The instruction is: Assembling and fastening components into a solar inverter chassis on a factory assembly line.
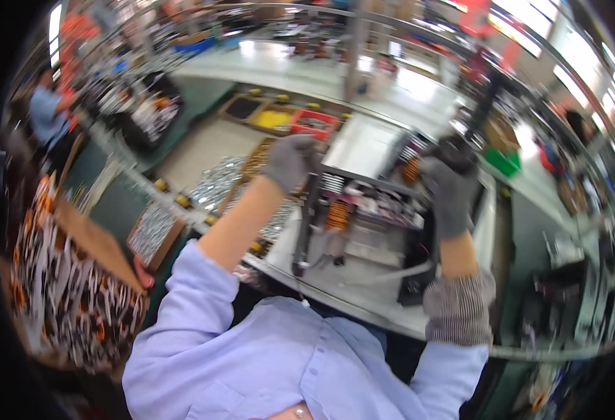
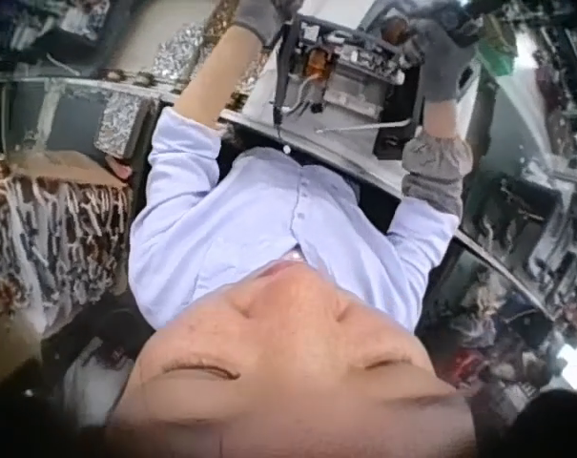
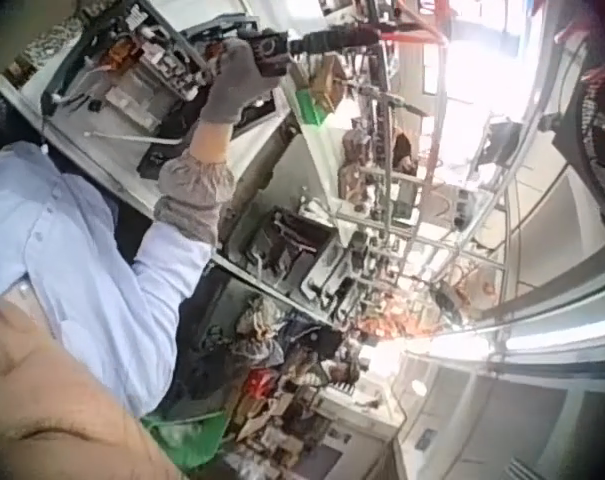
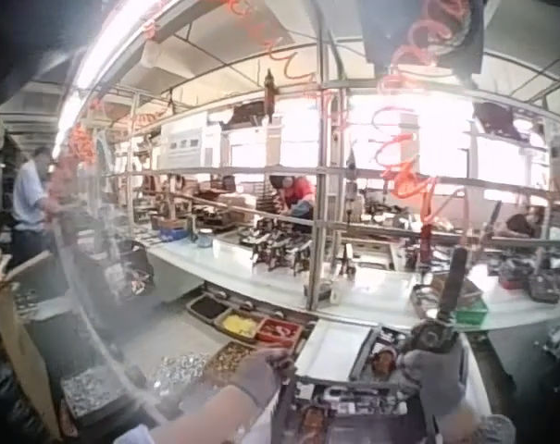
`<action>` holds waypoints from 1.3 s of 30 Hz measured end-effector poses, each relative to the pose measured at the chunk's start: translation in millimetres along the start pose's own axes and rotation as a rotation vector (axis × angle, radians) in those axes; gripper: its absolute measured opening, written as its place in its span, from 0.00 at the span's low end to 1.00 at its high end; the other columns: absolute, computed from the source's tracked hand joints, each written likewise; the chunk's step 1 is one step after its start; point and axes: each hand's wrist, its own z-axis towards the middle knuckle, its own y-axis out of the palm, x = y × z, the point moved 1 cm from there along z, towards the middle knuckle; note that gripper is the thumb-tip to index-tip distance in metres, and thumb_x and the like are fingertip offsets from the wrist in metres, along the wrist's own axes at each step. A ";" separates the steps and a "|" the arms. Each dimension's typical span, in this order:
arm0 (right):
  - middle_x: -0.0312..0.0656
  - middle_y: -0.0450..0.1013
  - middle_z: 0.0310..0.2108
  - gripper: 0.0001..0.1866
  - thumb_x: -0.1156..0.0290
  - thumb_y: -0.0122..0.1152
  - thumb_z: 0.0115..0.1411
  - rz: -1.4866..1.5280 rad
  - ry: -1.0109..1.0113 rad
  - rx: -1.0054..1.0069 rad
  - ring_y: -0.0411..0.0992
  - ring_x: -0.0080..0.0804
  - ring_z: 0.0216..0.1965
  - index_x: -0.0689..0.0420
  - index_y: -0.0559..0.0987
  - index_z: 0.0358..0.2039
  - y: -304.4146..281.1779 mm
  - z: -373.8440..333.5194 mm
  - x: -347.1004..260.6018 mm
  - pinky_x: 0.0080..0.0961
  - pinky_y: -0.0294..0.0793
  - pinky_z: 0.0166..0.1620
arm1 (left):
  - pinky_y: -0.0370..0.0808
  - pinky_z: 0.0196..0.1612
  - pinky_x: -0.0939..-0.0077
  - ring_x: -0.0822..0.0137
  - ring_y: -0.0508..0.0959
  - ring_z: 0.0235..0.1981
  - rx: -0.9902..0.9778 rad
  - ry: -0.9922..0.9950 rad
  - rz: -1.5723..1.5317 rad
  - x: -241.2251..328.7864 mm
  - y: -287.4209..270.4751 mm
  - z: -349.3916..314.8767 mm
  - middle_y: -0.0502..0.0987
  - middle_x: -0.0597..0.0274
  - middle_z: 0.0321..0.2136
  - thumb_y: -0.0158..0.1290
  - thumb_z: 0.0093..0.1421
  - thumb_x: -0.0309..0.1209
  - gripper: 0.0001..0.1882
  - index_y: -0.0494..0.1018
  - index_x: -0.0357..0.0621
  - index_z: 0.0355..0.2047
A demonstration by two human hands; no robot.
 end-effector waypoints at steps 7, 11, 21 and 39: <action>0.40 0.75 0.30 0.23 0.86 0.61 0.40 0.022 -0.035 0.080 0.69 0.18 0.22 0.62 0.75 0.41 -17.8 -17.4 -26.4 0.13 0.68 0.21 | 0.53 0.13 0.87 0.81 0.55 0.14 0.227 -0.138 -0.229 -36.1 109.5 -68.2 0.67 0.73 0.21 0.44 0.68 0.37 0.14 0.70 0.41 0.45; 0.38 0.72 0.22 0.11 0.77 0.61 0.47 -0.004 -0.257 -0.154 0.65 0.23 0.14 0.61 0.74 0.32 -70.3 3.3 7.6 0.18 0.62 0.14 | 0.54 0.12 0.84 0.80 0.57 0.14 -0.141 -0.296 -0.267 -81.1 132.5 -92.5 0.58 0.75 0.18 0.41 0.69 0.41 0.16 0.70 0.43 0.46; 0.47 0.74 0.34 0.30 0.90 0.53 0.38 0.583 -0.068 0.055 0.74 0.29 0.24 0.61 0.68 0.47 -1.6 -92.1 -104.4 0.25 0.73 0.21 | 0.56 0.12 0.85 0.78 0.58 0.17 -0.037 -0.526 -0.485 -110.5 153.8 -106.7 0.69 0.67 0.26 0.42 0.69 0.42 0.21 0.69 0.37 0.52; 0.47 0.71 0.37 0.22 0.84 0.58 0.46 0.608 -0.477 0.126 0.73 0.36 0.38 0.56 0.68 0.44 14.2 -158.6 -52.1 0.31 0.76 0.40 | 0.58 0.11 0.86 0.77 0.61 0.16 -0.024 -0.363 -0.538 -115.1 173.8 -126.4 0.67 0.69 0.20 0.44 0.68 0.42 0.19 0.71 0.39 0.47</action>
